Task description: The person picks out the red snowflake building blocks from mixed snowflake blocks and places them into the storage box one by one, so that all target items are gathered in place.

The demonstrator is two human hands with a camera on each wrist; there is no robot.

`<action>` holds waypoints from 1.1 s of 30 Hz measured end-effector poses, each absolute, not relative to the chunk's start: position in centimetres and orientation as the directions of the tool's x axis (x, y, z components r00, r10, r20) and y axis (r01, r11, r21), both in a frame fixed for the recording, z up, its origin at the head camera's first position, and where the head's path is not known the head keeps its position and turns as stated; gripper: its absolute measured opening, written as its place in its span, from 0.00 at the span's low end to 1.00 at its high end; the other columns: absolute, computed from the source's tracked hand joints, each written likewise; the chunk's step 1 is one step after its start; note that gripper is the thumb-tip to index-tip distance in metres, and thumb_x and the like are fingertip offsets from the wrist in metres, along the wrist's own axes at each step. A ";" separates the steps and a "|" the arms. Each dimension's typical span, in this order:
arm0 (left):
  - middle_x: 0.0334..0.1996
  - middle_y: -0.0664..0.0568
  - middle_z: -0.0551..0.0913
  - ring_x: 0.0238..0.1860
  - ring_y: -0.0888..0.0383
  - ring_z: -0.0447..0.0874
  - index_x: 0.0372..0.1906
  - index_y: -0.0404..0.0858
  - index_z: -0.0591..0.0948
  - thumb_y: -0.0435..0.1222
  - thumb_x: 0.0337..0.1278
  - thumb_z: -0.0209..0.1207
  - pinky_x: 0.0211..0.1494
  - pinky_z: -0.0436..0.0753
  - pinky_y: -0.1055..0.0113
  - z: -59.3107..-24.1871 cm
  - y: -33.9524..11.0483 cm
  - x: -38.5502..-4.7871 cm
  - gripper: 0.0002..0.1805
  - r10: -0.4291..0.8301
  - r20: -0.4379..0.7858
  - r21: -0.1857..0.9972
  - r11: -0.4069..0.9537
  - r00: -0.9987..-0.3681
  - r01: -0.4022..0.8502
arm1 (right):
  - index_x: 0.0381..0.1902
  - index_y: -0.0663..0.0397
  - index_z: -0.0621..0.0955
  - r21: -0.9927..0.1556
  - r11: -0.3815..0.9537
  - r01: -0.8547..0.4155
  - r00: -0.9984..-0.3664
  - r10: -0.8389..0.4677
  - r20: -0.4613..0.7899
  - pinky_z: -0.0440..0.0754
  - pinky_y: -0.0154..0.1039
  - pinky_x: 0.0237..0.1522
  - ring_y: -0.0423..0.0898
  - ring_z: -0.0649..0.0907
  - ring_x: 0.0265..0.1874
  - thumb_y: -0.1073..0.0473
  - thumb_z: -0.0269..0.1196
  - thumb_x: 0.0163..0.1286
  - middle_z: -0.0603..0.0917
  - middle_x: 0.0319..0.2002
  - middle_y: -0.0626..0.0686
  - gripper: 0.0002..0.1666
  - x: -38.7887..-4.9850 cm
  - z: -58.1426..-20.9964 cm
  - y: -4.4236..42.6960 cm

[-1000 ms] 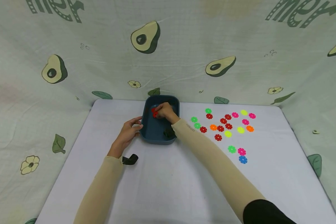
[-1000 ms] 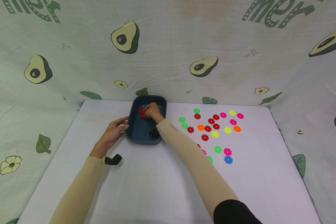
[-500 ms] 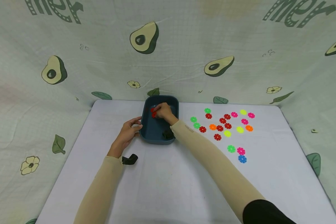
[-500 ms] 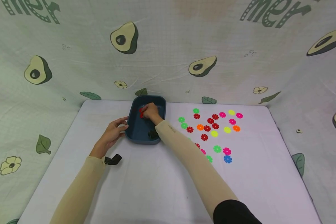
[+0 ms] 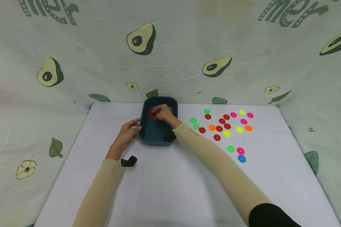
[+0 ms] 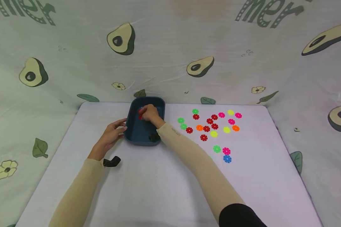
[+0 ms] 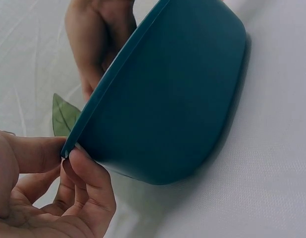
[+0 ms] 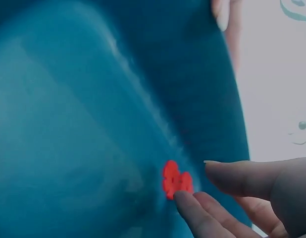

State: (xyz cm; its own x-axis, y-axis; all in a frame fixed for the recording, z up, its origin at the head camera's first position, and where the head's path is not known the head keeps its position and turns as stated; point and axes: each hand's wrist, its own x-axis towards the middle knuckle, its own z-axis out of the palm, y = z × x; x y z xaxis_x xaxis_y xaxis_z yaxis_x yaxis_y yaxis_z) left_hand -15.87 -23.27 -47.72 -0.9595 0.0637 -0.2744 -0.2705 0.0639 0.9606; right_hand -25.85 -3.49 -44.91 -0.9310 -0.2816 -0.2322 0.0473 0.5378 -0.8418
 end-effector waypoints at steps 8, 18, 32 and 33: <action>0.56 0.49 0.68 0.43 0.63 0.72 0.82 0.35 0.64 0.28 0.81 0.52 0.42 0.80 0.70 -47.5 -23.8 -15.7 0.30 0.062 -0.291 0.956 0.071 -0.955 -0.286 | 0.56 0.61 0.87 -0.892 0.452 -0.015 -0.911 -0.375 -0.174 0.85 0.45 0.58 0.56 0.86 0.58 0.76 0.68 0.68 0.86 0.59 0.61 0.20 -23.6 -42.9 -0.8; 0.56 0.50 0.68 0.42 0.65 0.73 0.82 0.34 0.62 0.29 0.81 0.52 0.42 0.80 0.71 -47.3 -24.2 -15.5 0.31 0.062 -0.294 0.953 0.098 -0.954 -0.287 | 0.62 0.67 0.82 -0.941 0.339 0.018 -0.915 -0.375 -0.152 0.85 0.46 0.60 0.58 0.85 0.60 0.75 0.65 0.72 0.83 0.63 0.63 0.21 -21.2 -40.9 6.4; 0.55 0.52 0.68 0.41 0.65 0.72 0.83 0.35 0.62 0.30 0.82 0.52 0.41 0.80 0.71 -47.4 -23.6 -15.8 0.31 0.084 -0.299 0.950 0.121 -0.951 -0.288 | 0.64 0.71 0.79 -0.902 0.422 0.086 -0.934 -0.282 -0.221 0.84 0.51 0.61 0.63 0.84 0.62 0.72 0.63 0.75 0.81 0.64 0.68 0.21 -17.4 -43.2 17.5; 0.55 0.51 0.68 0.41 0.65 0.72 0.83 0.35 0.62 0.31 0.82 0.52 0.42 0.80 0.71 -47.3 -23.5 -15.8 0.31 0.088 -0.298 0.950 0.123 -0.951 -0.287 | 0.64 0.71 0.79 -0.898 0.432 0.084 -0.933 -0.281 -0.223 0.85 0.50 0.61 0.63 0.84 0.61 0.72 0.63 0.75 0.81 0.64 0.68 0.21 -17.0 -43.5 18.0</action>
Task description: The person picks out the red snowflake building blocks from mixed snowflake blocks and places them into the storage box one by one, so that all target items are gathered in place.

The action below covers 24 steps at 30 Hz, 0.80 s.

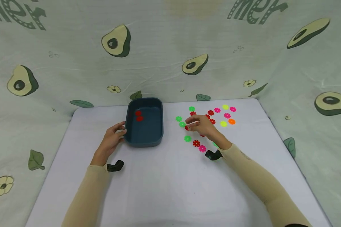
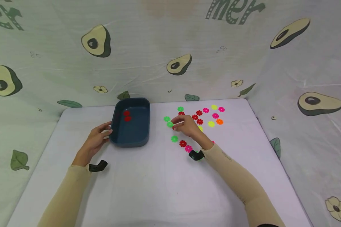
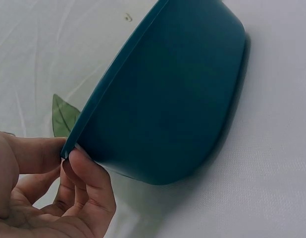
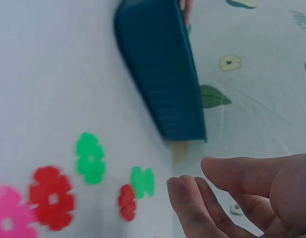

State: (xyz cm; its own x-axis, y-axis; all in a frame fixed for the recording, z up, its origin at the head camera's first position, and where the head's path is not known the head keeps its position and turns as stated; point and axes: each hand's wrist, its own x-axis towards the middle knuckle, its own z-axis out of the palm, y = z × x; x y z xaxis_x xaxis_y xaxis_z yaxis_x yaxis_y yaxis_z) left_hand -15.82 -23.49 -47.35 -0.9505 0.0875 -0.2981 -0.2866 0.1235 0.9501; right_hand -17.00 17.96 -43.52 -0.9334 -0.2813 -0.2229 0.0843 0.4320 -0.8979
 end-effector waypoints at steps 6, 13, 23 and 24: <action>0.55 0.51 0.68 0.42 0.64 0.71 0.83 0.34 0.61 0.31 0.82 0.52 0.43 0.79 0.69 -47.3 -23.6 -15.6 0.31 0.093 -0.306 0.947 0.127 -0.947 -0.294 | 0.60 0.73 0.81 -0.871 0.490 0.037 -0.931 -0.301 -0.209 0.87 0.47 0.57 0.64 0.86 0.57 0.73 0.64 0.74 0.83 0.60 0.70 0.18 -15.1 -45.4 19.5; 0.55 0.51 0.67 0.41 0.65 0.71 0.83 0.33 0.61 0.31 0.82 0.52 0.41 0.78 0.70 -47.4 -23.5 -15.7 0.31 0.094 -0.300 0.949 0.124 -0.949 -0.288 | 0.57 0.71 0.83 -0.824 0.567 0.011 -0.953 -0.245 -0.181 0.88 0.47 0.53 0.61 0.87 0.52 0.72 0.66 0.72 0.86 0.55 0.66 0.17 -14.1 -46.8 20.6; 0.56 0.52 0.67 0.41 0.65 0.71 0.83 0.33 0.61 0.31 0.82 0.52 0.41 0.78 0.70 -47.3 -23.5 -15.8 0.31 0.096 -0.298 0.950 0.122 -0.950 -0.286 | 0.55 0.68 0.84 -0.797 0.603 0.003 -0.963 -0.214 -0.165 0.86 0.52 0.56 0.61 0.84 0.53 0.73 0.71 0.67 0.86 0.54 0.64 0.19 -13.5 -48.2 21.0; 0.56 0.52 0.67 0.41 0.65 0.71 0.83 0.33 0.61 0.31 0.82 0.51 0.41 0.78 0.70 -47.2 -23.5 -15.8 0.31 0.096 -0.298 0.950 0.124 -0.950 -0.286 | 0.55 0.68 0.84 -0.793 0.609 -0.001 -0.963 -0.214 -0.163 0.86 0.52 0.57 0.60 0.84 0.53 0.74 0.71 0.66 0.86 0.54 0.64 0.19 -13.4 -48.2 20.9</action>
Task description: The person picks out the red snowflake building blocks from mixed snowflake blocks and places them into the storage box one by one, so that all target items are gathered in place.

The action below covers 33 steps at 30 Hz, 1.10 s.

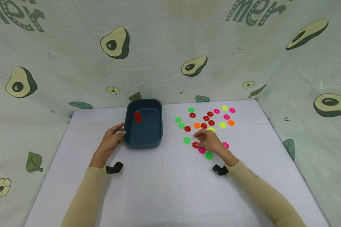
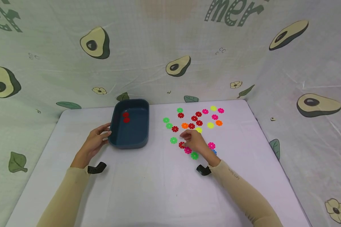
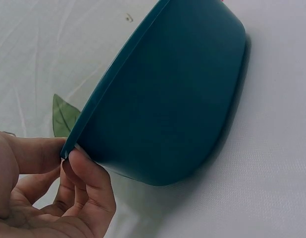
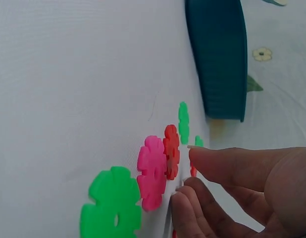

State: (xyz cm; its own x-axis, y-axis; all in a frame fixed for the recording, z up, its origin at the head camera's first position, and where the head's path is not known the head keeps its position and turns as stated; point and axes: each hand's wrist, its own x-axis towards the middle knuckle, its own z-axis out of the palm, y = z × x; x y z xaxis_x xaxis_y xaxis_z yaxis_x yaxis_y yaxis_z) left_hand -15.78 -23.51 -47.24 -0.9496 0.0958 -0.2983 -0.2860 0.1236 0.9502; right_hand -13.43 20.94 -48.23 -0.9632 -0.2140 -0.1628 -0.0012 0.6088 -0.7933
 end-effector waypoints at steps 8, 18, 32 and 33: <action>0.55 0.52 0.68 0.40 0.65 0.72 0.82 0.32 0.61 0.30 0.82 0.52 0.41 0.78 0.70 -47.3 -23.4 -15.7 0.31 0.095 -0.293 0.954 0.102 -0.951 -0.283 | 0.54 0.66 0.85 -0.759 0.650 -0.017 -0.965 -0.210 -0.158 0.83 0.54 0.60 0.59 0.83 0.52 0.74 0.72 0.65 0.86 0.53 0.62 0.19 -13.3 -48.6 20.4; 0.55 0.52 0.68 0.40 0.65 0.73 0.82 0.33 0.61 0.30 0.82 0.52 0.41 0.79 0.70 -47.5 -23.5 -15.7 0.31 0.093 -0.298 0.952 0.104 -0.950 -0.288 | 0.50 0.66 0.86 -0.737 0.674 -0.047 -0.963 -0.228 -0.147 0.86 0.51 0.54 0.55 0.84 0.45 0.75 0.73 0.63 0.87 0.45 0.60 0.16 -13.2 -48.7 19.8; 0.54 0.52 0.68 0.39 0.66 0.74 0.82 0.31 0.61 0.29 0.82 0.52 0.40 0.79 0.70 -47.4 -23.5 -15.9 0.31 0.096 -0.285 0.957 0.093 -0.954 -0.276 | 0.47 0.64 0.87 -0.714 0.693 -0.105 -0.949 -0.284 -0.137 0.86 0.47 0.49 0.51 0.83 0.41 0.73 0.76 0.61 0.86 0.40 0.56 0.16 -13.2 -48.5 19.6; 0.54 0.52 0.68 0.39 0.66 0.74 0.82 0.31 0.61 0.29 0.82 0.52 0.40 0.79 0.70 -47.4 -23.5 -15.9 0.31 0.096 -0.284 0.957 0.093 -0.954 -0.275 | 0.47 0.64 0.86 -0.715 0.691 -0.103 -0.948 -0.286 -0.139 0.86 0.46 0.49 0.51 0.83 0.40 0.73 0.76 0.61 0.86 0.39 0.56 0.16 -13.2 -48.4 19.6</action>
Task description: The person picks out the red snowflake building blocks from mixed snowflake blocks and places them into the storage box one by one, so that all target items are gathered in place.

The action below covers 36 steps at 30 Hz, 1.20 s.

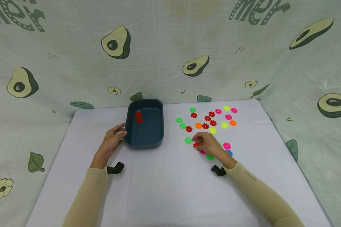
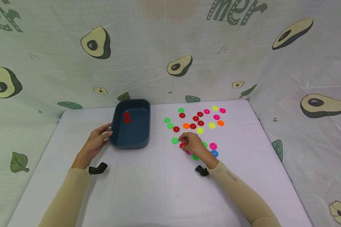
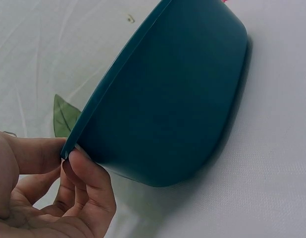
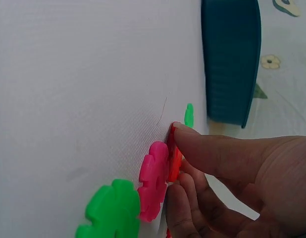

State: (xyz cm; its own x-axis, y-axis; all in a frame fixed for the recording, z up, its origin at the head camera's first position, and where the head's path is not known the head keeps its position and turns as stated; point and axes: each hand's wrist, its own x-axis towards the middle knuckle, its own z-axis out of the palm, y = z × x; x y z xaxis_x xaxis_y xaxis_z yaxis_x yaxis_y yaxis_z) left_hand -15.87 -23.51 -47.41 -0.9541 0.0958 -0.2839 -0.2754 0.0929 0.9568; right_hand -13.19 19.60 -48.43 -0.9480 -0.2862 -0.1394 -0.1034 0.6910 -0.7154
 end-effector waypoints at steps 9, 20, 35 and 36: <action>0.54 0.51 0.68 0.39 0.65 0.74 0.82 0.31 0.61 0.29 0.81 0.52 0.40 0.79 0.70 -47.3 -23.8 -15.6 0.31 0.087 -0.283 0.957 0.091 -0.955 -0.275 | 0.44 0.63 0.87 -0.707 0.701 -0.093 -0.944 -0.288 -0.162 0.83 0.40 0.43 0.49 0.80 0.37 0.72 0.77 0.61 0.83 0.35 0.54 0.14 -13.4 -47.9 19.3; 0.54 0.52 0.68 0.39 0.65 0.73 0.82 0.32 0.62 0.29 0.81 0.53 0.41 0.79 0.70 -47.2 -24.0 -15.3 0.31 0.070 -0.293 0.954 0.085 -0.953 -0.287 | 0.42 0.65 0.86 -0.711 0.696 -0.105 -0.909 -0.357 -0.216 0.83 0.37 0.39 0.49 0.79 0.35 0.77 0.69 0.65 0.82 0.34 0.56 0.10 -14.1 -46.4 19.3; 0.52 0.51 0.69 0.39 0.65 0.73 0.81 0.32 0.64 0.28 0.80 0.53 0.39 0.79 0.70 -47.5 -23.4 -15.8 0.30 0.076 -0.284 0.958 0.057 -0.956 -0.280 | 0.48 0.66 0.87 -0.819 0.538 -0.198 -0.922 -0.386 -0.031 0.84 0.39 0.43 0.54 0.84 0.40 0.73 0.71 0.66 0.85 0.39 0.58 0.12 -17.3 -42.1 14.4; 0.53 0.51 0.69 0.39 0.65 0.73 0.81 0.32 0.64 0.28 0.80 0.53 0.39 0.79 0.70 -47.5 -23.4 -15.8 0.30 0.076 -0.285 0.958 0.058 -0.956 -0.281 | 0.48 0.66 0.87 -0.829 0.524 -0.193 -0.922 -0.386 -0.029 0.84 0.39 0.43 0.54 0.84 0.40 0.73 0.71 0.66 0.85 0.39 0.59 0.12 -17.6 -41.8 13.8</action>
State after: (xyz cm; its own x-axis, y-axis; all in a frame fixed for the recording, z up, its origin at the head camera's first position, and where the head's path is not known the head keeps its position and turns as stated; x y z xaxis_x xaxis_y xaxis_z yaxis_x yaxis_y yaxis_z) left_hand -15.81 -23.38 -47.48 -0.9555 0.0763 -0.2849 -0.2811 0.0578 0.9579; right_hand -17.56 13.82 -41.84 -0.9220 -0.3861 -0.0293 -0.1931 0.5242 -0.8294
